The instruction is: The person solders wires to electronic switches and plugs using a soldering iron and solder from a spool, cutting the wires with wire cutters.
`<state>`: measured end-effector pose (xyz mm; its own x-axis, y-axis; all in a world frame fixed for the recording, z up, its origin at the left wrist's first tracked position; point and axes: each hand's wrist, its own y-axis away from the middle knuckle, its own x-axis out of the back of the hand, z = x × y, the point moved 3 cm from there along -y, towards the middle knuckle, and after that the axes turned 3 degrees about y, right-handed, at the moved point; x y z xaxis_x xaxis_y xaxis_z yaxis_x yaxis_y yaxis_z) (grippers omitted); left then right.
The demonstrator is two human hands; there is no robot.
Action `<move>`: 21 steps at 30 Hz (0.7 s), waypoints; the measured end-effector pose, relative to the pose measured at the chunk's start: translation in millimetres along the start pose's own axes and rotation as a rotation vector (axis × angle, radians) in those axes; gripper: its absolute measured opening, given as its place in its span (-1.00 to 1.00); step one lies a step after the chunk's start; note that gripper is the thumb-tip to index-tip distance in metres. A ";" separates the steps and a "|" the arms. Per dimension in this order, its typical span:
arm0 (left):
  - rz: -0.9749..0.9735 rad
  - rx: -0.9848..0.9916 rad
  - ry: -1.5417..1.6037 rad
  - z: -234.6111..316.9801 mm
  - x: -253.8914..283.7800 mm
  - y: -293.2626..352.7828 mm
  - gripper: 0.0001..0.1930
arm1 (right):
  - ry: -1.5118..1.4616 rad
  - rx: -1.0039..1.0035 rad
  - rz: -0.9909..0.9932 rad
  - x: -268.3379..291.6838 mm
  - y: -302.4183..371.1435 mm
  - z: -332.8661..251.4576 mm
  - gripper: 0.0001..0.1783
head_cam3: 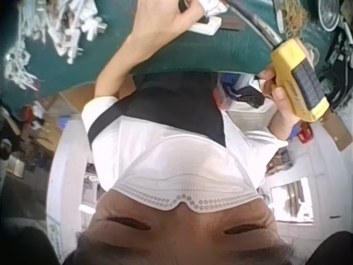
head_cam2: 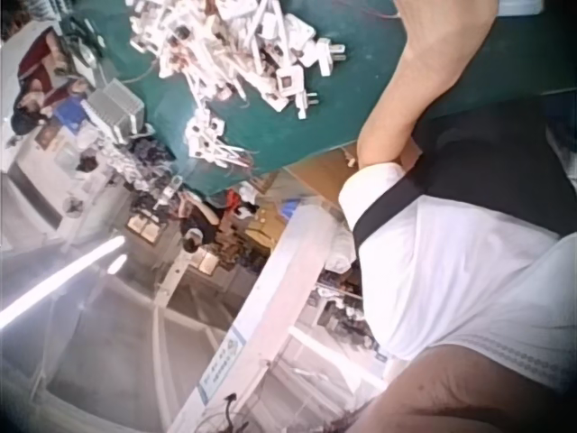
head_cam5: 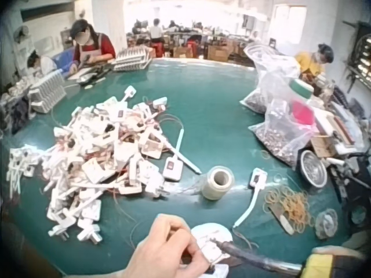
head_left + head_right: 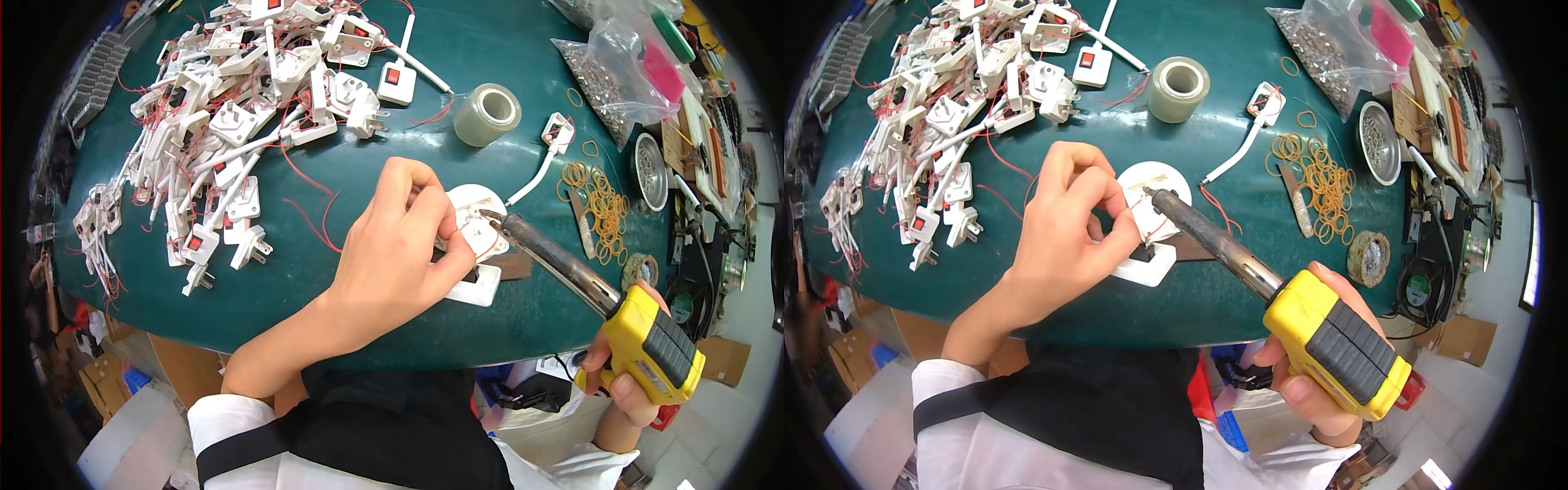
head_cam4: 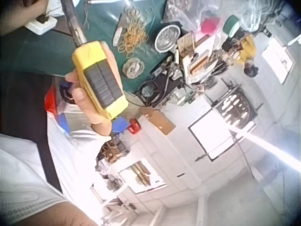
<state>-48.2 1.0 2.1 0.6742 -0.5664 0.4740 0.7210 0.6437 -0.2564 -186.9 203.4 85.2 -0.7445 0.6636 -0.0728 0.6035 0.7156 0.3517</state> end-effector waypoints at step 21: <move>-0.100 0.212 0.201 -9.6 -1.8 -6.7 -0.83 | 0.275 -0.093 -0.054 4.6 -14.0 -6.9 0.00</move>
<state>-52.6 -7.3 -5.1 0.6353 -0.7088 0.3067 0.7498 0.6611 -0.0253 -200.7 194.9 86.4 -0.8317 0.5323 0.1577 0.5419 0.7165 0.4392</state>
